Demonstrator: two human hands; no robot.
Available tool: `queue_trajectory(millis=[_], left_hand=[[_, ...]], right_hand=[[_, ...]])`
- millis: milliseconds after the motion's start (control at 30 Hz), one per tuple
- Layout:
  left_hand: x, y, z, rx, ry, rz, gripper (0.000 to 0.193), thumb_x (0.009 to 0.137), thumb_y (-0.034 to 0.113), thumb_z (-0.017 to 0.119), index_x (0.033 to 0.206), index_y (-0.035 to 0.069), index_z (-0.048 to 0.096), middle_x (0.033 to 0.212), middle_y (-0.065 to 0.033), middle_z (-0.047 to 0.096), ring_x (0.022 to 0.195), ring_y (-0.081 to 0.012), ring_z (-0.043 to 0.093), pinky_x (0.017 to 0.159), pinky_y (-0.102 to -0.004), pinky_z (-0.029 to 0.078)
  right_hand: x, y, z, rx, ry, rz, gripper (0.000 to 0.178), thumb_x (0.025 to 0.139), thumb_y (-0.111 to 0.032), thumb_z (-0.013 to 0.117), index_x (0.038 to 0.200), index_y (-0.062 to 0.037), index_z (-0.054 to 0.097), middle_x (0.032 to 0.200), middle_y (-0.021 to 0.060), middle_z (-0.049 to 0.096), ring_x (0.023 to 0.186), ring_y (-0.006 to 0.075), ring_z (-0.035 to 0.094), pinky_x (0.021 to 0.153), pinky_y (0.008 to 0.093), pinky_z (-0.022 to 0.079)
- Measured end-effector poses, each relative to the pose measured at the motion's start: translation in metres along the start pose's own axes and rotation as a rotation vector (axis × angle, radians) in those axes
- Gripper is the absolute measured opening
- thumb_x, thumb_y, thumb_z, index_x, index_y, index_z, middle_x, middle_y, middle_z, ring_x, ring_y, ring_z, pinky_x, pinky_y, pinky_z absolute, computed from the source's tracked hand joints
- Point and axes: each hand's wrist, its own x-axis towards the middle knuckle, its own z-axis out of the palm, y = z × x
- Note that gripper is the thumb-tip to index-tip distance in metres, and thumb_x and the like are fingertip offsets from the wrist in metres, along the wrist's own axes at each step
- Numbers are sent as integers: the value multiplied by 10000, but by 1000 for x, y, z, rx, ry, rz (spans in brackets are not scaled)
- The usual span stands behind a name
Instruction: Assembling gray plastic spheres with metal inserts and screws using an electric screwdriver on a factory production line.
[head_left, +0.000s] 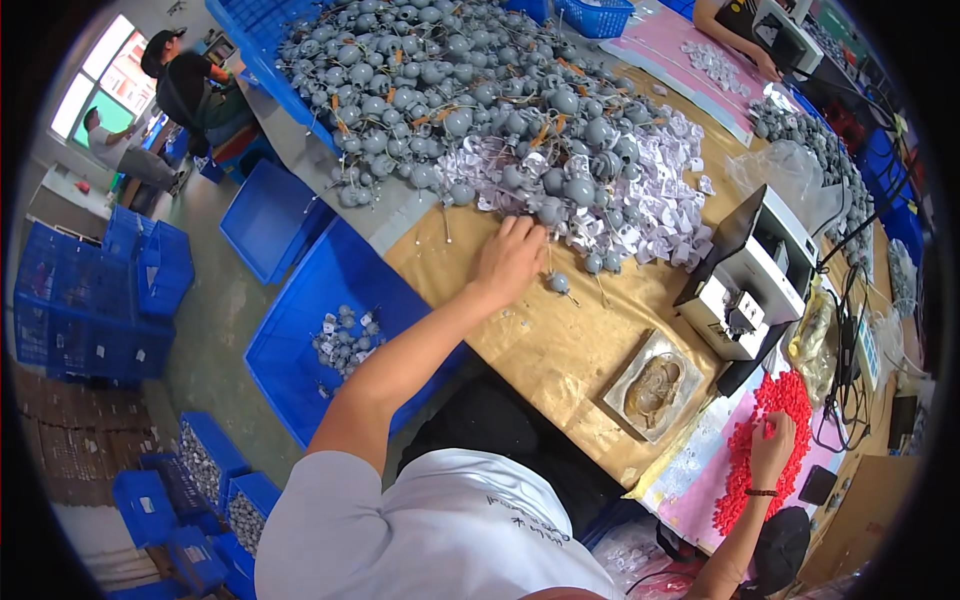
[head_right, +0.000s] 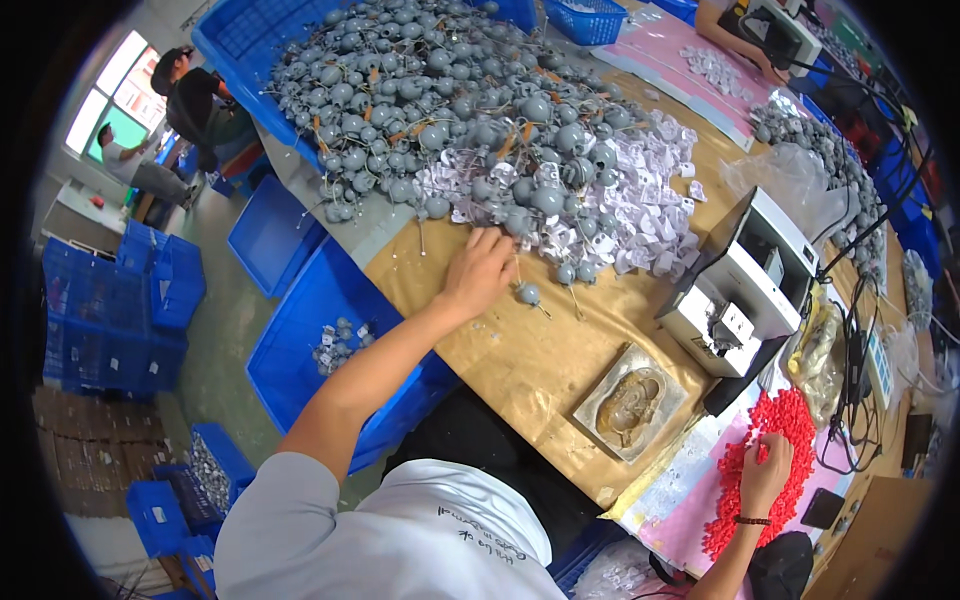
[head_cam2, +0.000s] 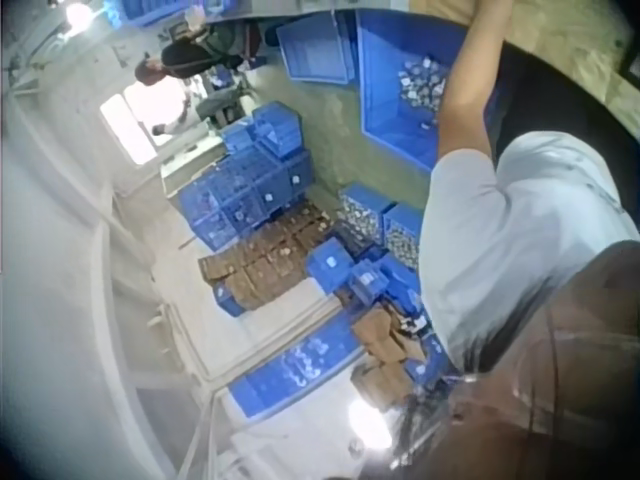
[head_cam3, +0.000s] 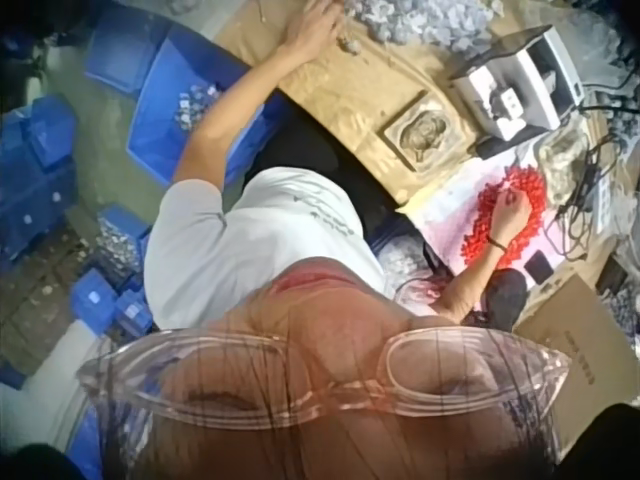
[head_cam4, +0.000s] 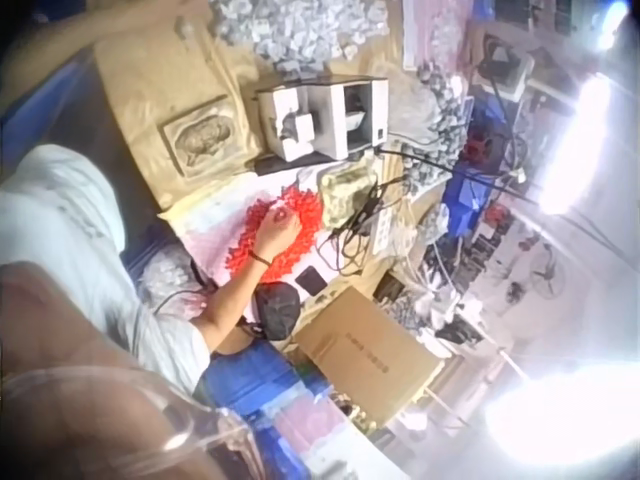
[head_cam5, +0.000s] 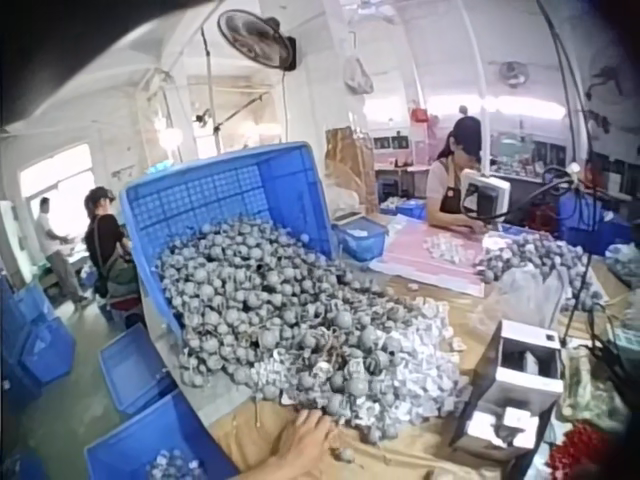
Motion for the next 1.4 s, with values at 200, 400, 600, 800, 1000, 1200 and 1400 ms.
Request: queue_trajectory(millis=[200, 400, 600, 800, 1000, 1200, 1400], left_hand=[[18, 1, -14, 25, -83, 25, 264, 784, 141, 749, 999, 53, 626, 1051, -117, 558, 1077, -339, 516, 879, -434, 498], [-2, -7, -54, -115, -366, 63, 301, 753, 136, 797, 971, 25, 621, 1101, -145, 580, 1115, -364, 526, 928, -445, 473], [-37, 28, -81, -415, -353, -44, 299, 785, 117, 801, 1036, 20, 669, 1046, -140, 634, 968, -337, 637, 858, -408, 524], [-34, 161, -23, -722, -394, 314, 300, 751, 110, 823, 1015, 45, 697, 1056, -97, 638, 1013, -309, 607, 898, -402, 506], [-9, 195, 12, -507, -510, 308, 274, 726, 120, 820, 962, 74, 688, 1092, -76, 581, 1104, -327, 507, 936, -415, 466], [-8, 189, 17, -656, -542, 284, 452, 761, 97, 793, 1186, 98, 637, 1176, -83, 585, 1176, -330, 496, 979, -419, 451], [54, 103, -17, -415, -225, 247, 329, 805, 139, 775, 1117, 88, 682, 1143, -94, 625, 1150, -335, 527, 980, -414, 443]], right_hand=[[-4, -45, -17, 435, -8, 162, 133, 861, 84, 635, 955, -2, 596, 854, 53, 606, 739, 140, 588, 702, 280, 493], [-11, -83, -17, 715, -92, 253, 104, 884, 78, 647, 934, 2, 597, 860, 18, 611, 750, 90, 580, 710, 239, 478], [-16, -107, -7, 747, -112, 128, 115, 845, 71, 692, 884, -4, 615, 852, 51, 643, 770, 128, 594, 724, 267, 482], [11, -164, -3, 647, -19, -118, 144, 783, 50, 765, 853, -7, 652, 837, 105, 670, 771, 235, 643, 709, 322, 494], [23, -177, 11, 667, 35, -258, 179, 761, 21, 784, 870, -37, 655, 848, 92, 668, 778, 276, 631, 693, 360, 493], [38, -196, 40, 472, 71, -501, 230, 733, -50, 787, 907, -73, 639, 926, 51, 639, 866, 248, 614, 753, 376, 479], [30, -194, 44, 313, 4, -564, 258, 759, -116, 783, 973, -67, 648, 1040, 67, 634, 980, 274, 596, 821, 400, 478]])
